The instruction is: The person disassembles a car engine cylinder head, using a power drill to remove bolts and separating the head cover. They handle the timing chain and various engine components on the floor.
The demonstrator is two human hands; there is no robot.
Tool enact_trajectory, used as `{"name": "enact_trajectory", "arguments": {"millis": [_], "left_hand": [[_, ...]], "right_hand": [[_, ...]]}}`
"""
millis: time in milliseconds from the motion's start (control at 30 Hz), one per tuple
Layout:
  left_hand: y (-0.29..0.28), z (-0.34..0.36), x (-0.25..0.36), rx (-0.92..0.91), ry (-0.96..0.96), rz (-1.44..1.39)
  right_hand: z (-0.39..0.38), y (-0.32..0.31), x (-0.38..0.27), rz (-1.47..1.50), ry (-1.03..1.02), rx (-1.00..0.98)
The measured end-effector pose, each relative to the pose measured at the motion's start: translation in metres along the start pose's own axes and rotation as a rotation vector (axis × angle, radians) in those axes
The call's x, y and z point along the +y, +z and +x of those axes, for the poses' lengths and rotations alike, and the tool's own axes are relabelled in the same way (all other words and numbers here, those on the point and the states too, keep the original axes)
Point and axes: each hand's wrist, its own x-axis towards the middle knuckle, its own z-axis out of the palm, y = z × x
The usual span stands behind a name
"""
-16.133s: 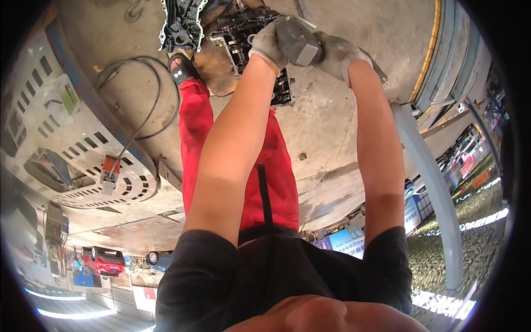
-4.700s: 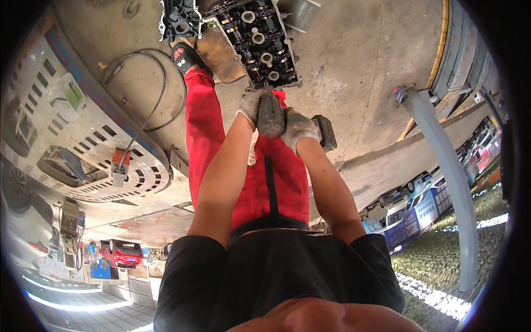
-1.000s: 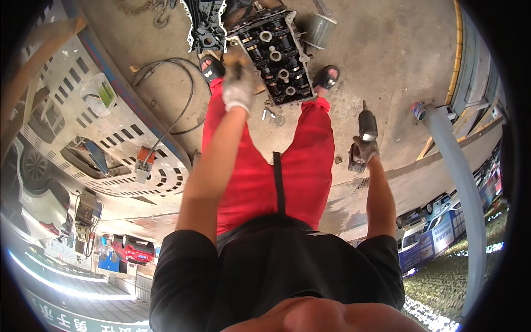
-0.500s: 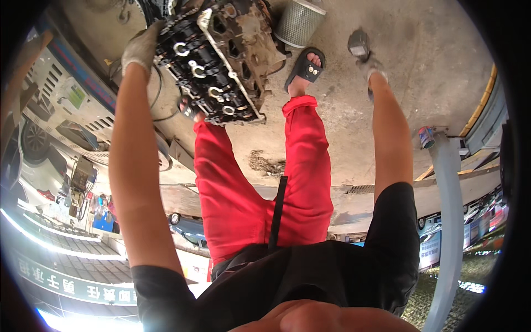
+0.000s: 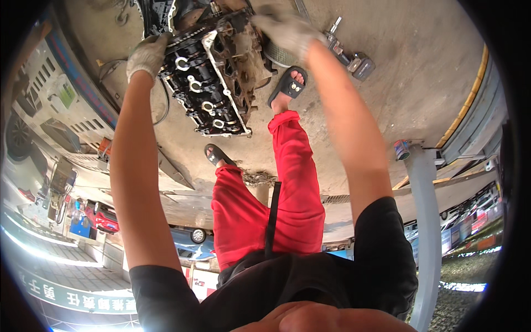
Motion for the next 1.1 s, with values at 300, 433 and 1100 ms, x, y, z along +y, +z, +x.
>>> {"name": "enact_trajectory", "arguments": {"millis": [300,433,1100], "left_hand": [[-0.005,-0.015,0.016,0.025,0.021,-0.079],[0.004,0.004,0.001,0.121,0.196,-0.091],[0.11,-0.224,-0.059,0.531,0.431,-0.359]], "right_hand": [[0.068,0.098,-0.135,-0.294,0.015,-0.193],[0.067,0.091,-0.129,-0.174,-0.047,-0.022],[-0.157,0.171,-0.053,-0.18,0.033,0.078]]}}
